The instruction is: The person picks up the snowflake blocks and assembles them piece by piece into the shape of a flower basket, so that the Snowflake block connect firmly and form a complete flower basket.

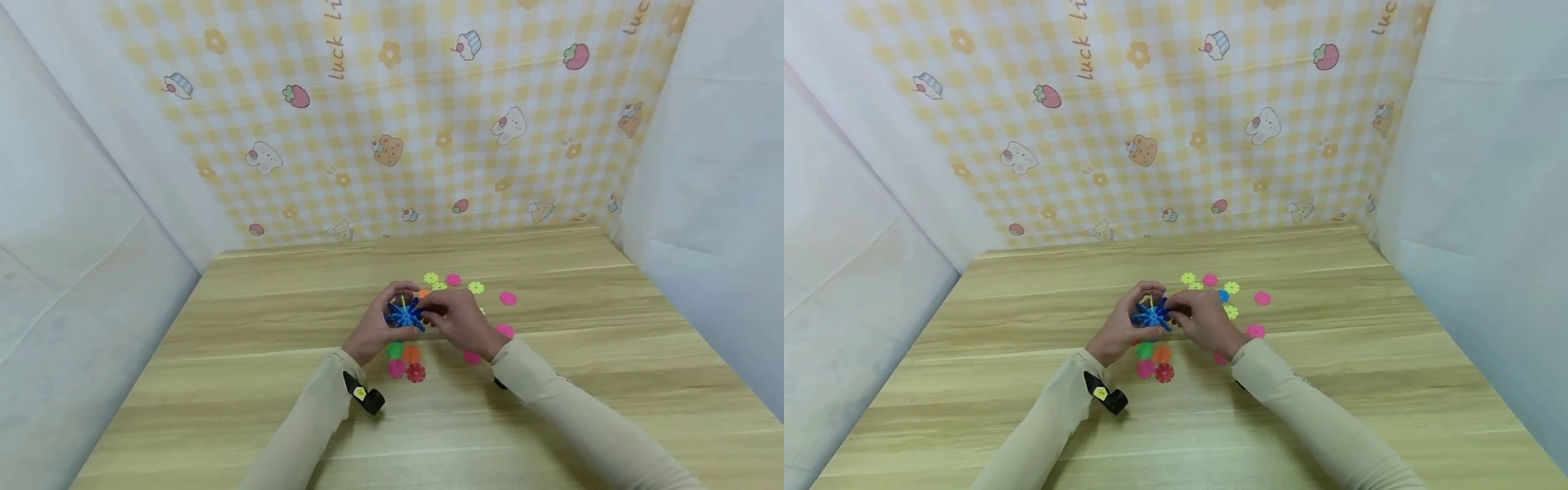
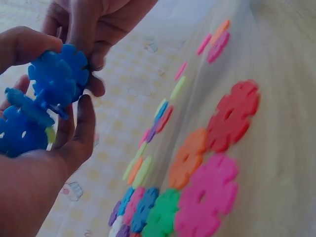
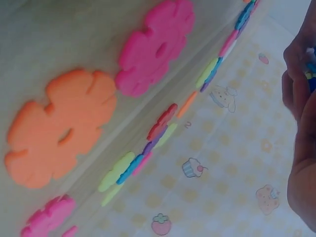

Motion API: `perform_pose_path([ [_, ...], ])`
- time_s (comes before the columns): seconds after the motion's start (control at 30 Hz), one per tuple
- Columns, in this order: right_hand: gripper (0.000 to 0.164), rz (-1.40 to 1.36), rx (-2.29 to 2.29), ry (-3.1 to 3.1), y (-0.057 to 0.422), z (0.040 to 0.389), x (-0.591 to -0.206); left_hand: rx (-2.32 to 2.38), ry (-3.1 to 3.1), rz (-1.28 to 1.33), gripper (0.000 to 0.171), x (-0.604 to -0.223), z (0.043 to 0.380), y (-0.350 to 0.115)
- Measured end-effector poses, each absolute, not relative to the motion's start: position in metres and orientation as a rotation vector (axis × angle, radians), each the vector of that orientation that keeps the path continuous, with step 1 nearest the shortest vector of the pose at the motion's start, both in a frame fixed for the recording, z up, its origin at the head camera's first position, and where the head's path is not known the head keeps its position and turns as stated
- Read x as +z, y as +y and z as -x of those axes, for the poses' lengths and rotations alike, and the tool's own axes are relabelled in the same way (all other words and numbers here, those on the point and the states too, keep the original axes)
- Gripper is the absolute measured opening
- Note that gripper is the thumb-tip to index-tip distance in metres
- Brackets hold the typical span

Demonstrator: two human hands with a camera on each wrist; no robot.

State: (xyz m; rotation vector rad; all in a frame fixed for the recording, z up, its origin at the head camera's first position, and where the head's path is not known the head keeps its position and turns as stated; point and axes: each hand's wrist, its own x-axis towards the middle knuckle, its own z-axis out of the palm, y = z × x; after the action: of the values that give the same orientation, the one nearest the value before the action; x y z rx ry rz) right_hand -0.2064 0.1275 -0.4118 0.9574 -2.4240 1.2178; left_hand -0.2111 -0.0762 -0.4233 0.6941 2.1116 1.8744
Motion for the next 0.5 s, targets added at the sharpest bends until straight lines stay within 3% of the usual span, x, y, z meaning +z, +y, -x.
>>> perform_pose_path([
  [0.23,0.013,-0.987,1.146,-2.408,0.126,0.208,-0.413,1.872,2.053,-0.651,0.068,-0.428,0.212,-0.078],
  [0.5,0.013,-0.980,1.262,-2.507,0.140,0.218,-0.404,1.955,1.857,-0.668,0.049,-0.431,0.217,-0.079],
])
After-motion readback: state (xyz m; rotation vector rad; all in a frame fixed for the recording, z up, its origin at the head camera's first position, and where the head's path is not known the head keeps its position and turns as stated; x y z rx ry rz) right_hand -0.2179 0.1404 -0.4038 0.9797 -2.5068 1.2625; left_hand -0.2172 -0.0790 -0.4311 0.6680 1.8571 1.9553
